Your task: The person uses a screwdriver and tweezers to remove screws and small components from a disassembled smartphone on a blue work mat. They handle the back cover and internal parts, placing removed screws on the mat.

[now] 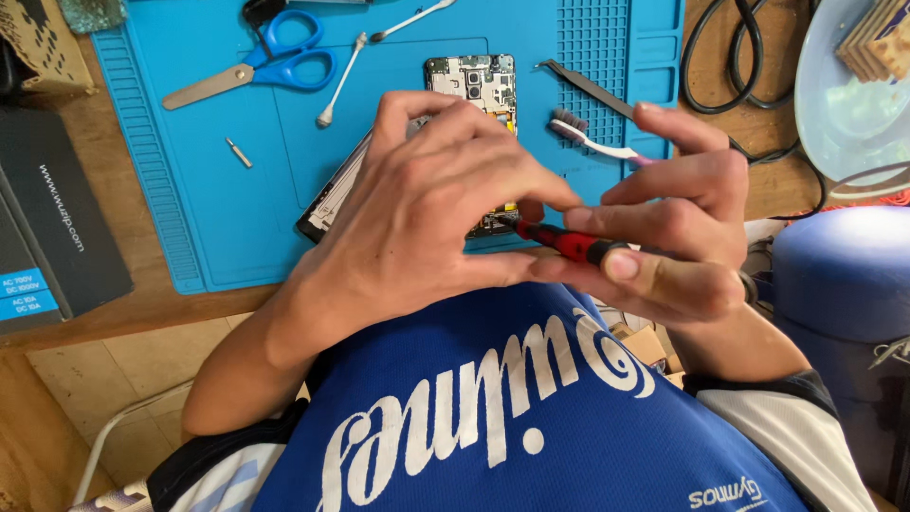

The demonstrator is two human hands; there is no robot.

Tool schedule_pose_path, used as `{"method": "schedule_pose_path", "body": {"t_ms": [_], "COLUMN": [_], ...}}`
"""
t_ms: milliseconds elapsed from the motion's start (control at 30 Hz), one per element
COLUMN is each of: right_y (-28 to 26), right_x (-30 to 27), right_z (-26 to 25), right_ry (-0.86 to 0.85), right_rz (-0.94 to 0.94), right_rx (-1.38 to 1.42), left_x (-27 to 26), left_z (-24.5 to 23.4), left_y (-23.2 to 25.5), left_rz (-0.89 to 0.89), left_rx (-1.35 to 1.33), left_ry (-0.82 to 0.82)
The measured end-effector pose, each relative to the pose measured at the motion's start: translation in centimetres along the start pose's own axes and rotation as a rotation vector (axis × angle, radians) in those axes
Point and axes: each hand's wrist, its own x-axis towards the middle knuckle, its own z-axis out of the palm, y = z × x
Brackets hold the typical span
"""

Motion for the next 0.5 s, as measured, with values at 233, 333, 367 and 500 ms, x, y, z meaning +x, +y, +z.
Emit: {"method": "schedule_pose_path", "body": {"t_ms": [233,333,367,500], "right_y": [0.4,-0.2,-0.3,-0.5], "right_x": [0.3,0.6,0.6,0.4], "right_z": [-0.2,-0.5,-0.5,-0.8], "right_ry": [-0.108,-0.233,-0.212,-0.161], "right_rz": [0.058,0.095,0.092,0.029], "right_rx": [0.092,0.158,0.121,-0.101], "left_x": [-0.3,-0.6,-0.6,-0.4], "left_z": [0.4,0.2,0.1,-0.3], "left_y": [-1.1,-1.4,-1.4,-0.9], "left_rz": [0.055,0.064,0.084,0.059], "left_rx": [0.03,0.016,0.029,-0.031], "left_ry": [0.073,-0.019,-0.038,-0.115]}}
